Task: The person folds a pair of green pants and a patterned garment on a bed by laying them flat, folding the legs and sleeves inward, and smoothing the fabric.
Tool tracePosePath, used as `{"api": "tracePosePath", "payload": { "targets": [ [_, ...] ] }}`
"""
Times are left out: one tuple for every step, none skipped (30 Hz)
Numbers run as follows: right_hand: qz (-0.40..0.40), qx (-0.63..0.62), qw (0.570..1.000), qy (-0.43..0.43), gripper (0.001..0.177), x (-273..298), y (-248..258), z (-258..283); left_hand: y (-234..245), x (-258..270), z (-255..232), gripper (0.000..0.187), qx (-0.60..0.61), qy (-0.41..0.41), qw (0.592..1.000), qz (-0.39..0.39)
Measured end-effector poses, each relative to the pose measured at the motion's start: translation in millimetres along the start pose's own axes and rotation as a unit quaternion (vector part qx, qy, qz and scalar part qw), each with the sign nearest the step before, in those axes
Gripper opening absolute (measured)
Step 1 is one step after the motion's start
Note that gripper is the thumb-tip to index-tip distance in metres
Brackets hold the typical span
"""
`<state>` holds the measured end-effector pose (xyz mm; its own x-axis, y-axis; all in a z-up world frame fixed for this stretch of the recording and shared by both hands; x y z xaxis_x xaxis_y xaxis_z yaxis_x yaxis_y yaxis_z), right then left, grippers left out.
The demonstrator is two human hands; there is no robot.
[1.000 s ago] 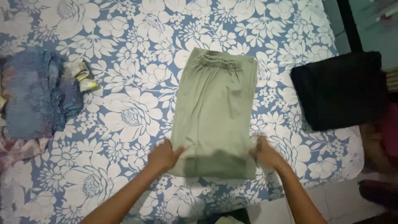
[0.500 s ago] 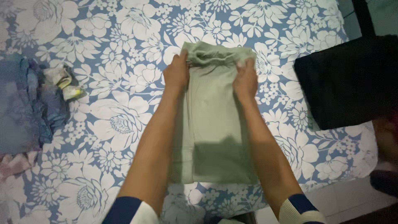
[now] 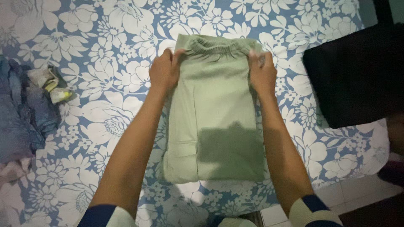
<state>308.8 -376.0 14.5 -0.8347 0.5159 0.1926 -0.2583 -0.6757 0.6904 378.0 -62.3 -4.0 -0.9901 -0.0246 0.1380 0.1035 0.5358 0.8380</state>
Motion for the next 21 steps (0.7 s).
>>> {"api": "tracePosePath", "payload": {
  "targets": [
    [0.001,0.001,0.999,-0.051,0.056,12,2,-15,1,15,3,0.057,0.017,0.043,0.999,-0.012],
    [-0.023,0.038,0.999,0.008,0.058,26,3,-18,2,35,3,0.056,0.005,0.059,0.998,-0.019],
    [-0.047,0.076,0.994,0.068,0.062,40,3,-20,2,62,5,0.060,-0.007,0.074,0.997,-0.026],
    [-0.045,0.094,0.992,0.077,0.061,58,0,-31,1,89,6,0.060,-0.007,0.065,0.998,-0.026],
    [-0.044,0.111,0.989,0.086,0.059,72,-5,-38,-1,109,7,0.060,-0.006,0.056,0.998,-0.026],
    [-0.050,0.099,0.989,0.097,0.056,76,-8,-42,-8,118,9,0.055,-0.012,0.050,0.999,-0.008],
    [-0.057,0.086,0.989,0.108,0.052,79,-12,-45,-15,124,13,0.050,-0.019,0.044,0.999,0.011],
    [-0.062,0.075,0.988,0.120,0.048,82,-13,-49,-21,130,19,0.045,-0.024,0.040,0.998,0.028],
    [-0.071,0.070,0.986,0.133,0.043,82,-11,-51,-19,131,24,0.044,-0.026,0.000,0.999,0.021],
    [-0.082,0.064,0.983,0.148,0.038,75,-9,-50,-14,125,30,0.044,-0.028,-0.042,0.999,0.010],
    [-0.093,0.058,0.981,0.163,0.033,69,-5,-48,-10,122,34,0.044,-0.030,-0.084,0.996,0.000],
    [-0.087,0.056,0.981,0.166,0.033,66,-3,-48,-7,118,40,0.042,-0.028,-0.088,0.996,0.006],
    [-0.081,0.053,0.981,0.168,0.033,64,-1,-46,-4,116,45,0.040,-0.026,-0.092,0.995,0.013],
    [-0.073,0.050,0.981,0.170,0.032,65,2,-43,-1,116,49,0.038,-0.026,-0.094,0.995,0.021],
    [-0.076,0.064,0.981,0.169,0.034,67,5,-40,2,118,50,0.038,-0.025,-0.095,0.995,0.016],
    [-0.079,0.076,0.980,0.168,0.036,70,7,-36,5,121,51,0.037,-0.026,-0.096,0.995,0.011],
    [-0.082,0.087,0.979,0.166,0.038,74,9,-31,10,125,50,0.036,-0.026,-0.097,0.995,0.006],
    [-0.063,0.071,0.988,0.119,0.040,78,13,-34,16,128,53,0.035,-0.011,-0.039,0.999,-0.009],
    [-0.045,0.055,0.995,0.071,0.043,85,16,-38,21,133,52,0.034,0.005,0.019,1.000,-0.024],
    [-0.027,0.039,0.999,0.024,0.045,93,16,-43,27,138,51,0.033,0.020,0.076,0.996,-0.040],
    [-0.013,0.059,0.998,0.003,0.050,106,16,-46,27,149,47,0.036,0.011,0.121,0.993,-0.008]
  ]
}}
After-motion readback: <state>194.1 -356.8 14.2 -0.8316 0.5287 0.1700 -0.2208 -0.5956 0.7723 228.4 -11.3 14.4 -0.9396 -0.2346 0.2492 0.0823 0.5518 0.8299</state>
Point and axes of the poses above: each hand's wrist, its own x-axis away from the middle knuckle, its own y-axis out of the back of the hand, z = x × y, the point moved 6 cm from there along -x, towards the middle knuckle, and after that the axes turned 4 degrees about -z, right-handed, at the moved point
